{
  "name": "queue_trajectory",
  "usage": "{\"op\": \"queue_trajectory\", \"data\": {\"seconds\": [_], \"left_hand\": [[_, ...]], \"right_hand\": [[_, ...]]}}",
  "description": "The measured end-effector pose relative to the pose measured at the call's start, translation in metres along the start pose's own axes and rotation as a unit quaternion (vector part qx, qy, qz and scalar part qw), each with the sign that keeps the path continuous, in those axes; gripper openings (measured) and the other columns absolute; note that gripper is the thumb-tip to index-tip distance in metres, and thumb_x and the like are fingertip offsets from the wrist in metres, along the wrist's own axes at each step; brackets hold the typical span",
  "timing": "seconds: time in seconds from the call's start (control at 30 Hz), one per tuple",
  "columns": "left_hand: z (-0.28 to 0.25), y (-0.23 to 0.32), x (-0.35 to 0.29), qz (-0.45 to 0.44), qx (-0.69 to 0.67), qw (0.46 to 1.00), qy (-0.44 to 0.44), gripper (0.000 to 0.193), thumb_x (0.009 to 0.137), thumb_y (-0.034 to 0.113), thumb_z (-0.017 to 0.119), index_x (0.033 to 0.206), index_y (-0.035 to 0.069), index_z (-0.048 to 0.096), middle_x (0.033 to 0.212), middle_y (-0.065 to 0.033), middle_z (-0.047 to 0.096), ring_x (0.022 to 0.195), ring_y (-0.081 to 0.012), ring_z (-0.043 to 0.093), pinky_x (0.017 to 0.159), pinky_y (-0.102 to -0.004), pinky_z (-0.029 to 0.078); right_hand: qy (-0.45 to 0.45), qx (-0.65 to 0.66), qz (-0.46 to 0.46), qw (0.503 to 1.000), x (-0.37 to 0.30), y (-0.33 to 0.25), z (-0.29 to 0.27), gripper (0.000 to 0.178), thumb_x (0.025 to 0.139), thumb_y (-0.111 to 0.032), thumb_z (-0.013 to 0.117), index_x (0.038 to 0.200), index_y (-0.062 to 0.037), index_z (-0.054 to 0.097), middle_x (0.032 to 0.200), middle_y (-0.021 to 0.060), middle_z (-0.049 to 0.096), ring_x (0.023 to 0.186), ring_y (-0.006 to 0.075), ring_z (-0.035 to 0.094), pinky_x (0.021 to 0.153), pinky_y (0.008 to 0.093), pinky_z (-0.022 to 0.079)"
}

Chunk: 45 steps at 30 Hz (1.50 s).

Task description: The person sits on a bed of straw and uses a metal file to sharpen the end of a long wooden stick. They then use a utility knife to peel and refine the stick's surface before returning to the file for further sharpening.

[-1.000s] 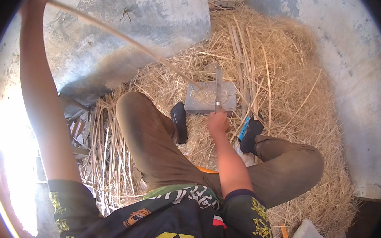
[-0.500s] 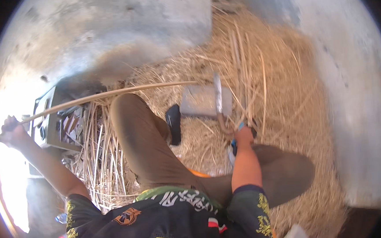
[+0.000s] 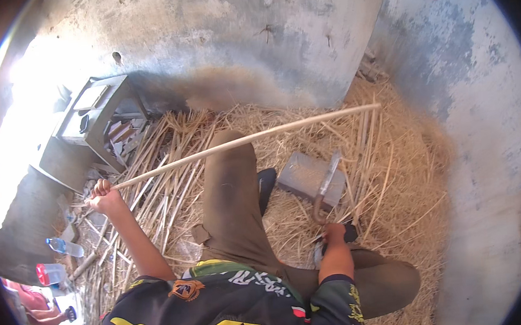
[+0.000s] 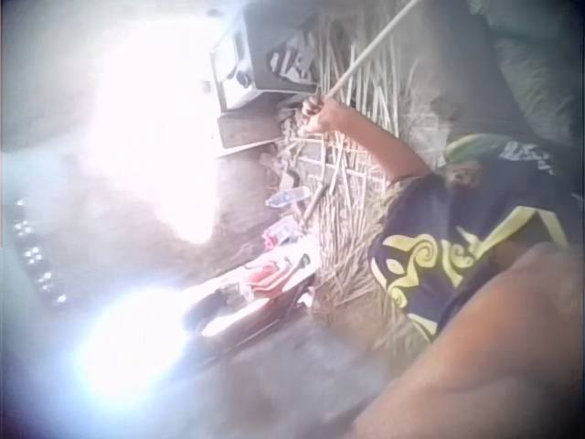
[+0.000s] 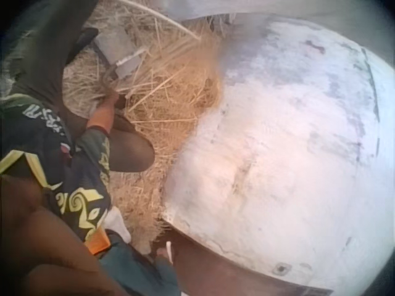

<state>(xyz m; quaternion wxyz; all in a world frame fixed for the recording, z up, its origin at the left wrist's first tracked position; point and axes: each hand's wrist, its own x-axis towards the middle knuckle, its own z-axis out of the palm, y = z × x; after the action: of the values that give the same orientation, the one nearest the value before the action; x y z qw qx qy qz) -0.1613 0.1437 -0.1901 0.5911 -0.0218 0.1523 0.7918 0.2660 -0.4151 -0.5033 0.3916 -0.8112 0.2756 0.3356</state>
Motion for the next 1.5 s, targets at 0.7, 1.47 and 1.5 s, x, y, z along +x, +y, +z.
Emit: {"op": "queue_trajectory", "data": {"seconds": [0.7, 1.47, 1.5], "left_hand": [[0.007, -0.090, -0.029, -0.117, -0.048, 0.987, 0.095, 0.058, 0.107, 0.059, 0.015, 0.074, 0.012, 0.024, 0.059, -0.0016, 0.026, 0.047, -0.0141, 0.021, 0.039, -0.0295, 0.021], [0.031, -0.176, -0.185, -0.302, -0.056, 0.951, -0.027, 0.054, 0.108, 0.050, 0.014, 0.076, 0.011, 0.031, 0.061, -0.0026, 0.028, 0.053, -0.0171, 0.028, 0.045, -0.0334, 0.030], [0.034, -0.177, -0.204, -0.315, -0.023, 0.948, -0.029, 0.053, 0.109, 0.048, 0.015, 0.077, 0.010, 0.035, 0.063, -0.0034, 0.032, 0.056, -0.0177, 0.032, 0.050, -0.0344, 0.036]], "right_hand": [[-0.055, 0.282, -0.041, 0.957, 0.040, -0.024, -0.029, 0.020, 0.086, -0.019, 0.058, 0.096, -0.0013, 0.057, 0.081, 0.0158, 0.055, 0.072, 0.0316, 0.060, 0.061, 0.0527, 0.053], [-0.108, 0.445, -0.492, 0.740, -0.369, -0.258, -0.166, 0.036, 0.092, -0.042, 0.075, 0.095, -0.0080, 0.065, 0.056, -0.0075, 0.031, 0.045, 0.0035, 0.030, 0.042, 0.0230, 0.027], [-0.091, 0.444, -0.500, 0.738, -0.372, -0.261, -0.179, 0.036, 0.092, -0.042, 0.075, 0.092, -0.0083, 0.063, 0.056, -0.0074, 0.032, 0.045, 0.0036, 0.030, 0.042, 0.0231, 0.027]]}}
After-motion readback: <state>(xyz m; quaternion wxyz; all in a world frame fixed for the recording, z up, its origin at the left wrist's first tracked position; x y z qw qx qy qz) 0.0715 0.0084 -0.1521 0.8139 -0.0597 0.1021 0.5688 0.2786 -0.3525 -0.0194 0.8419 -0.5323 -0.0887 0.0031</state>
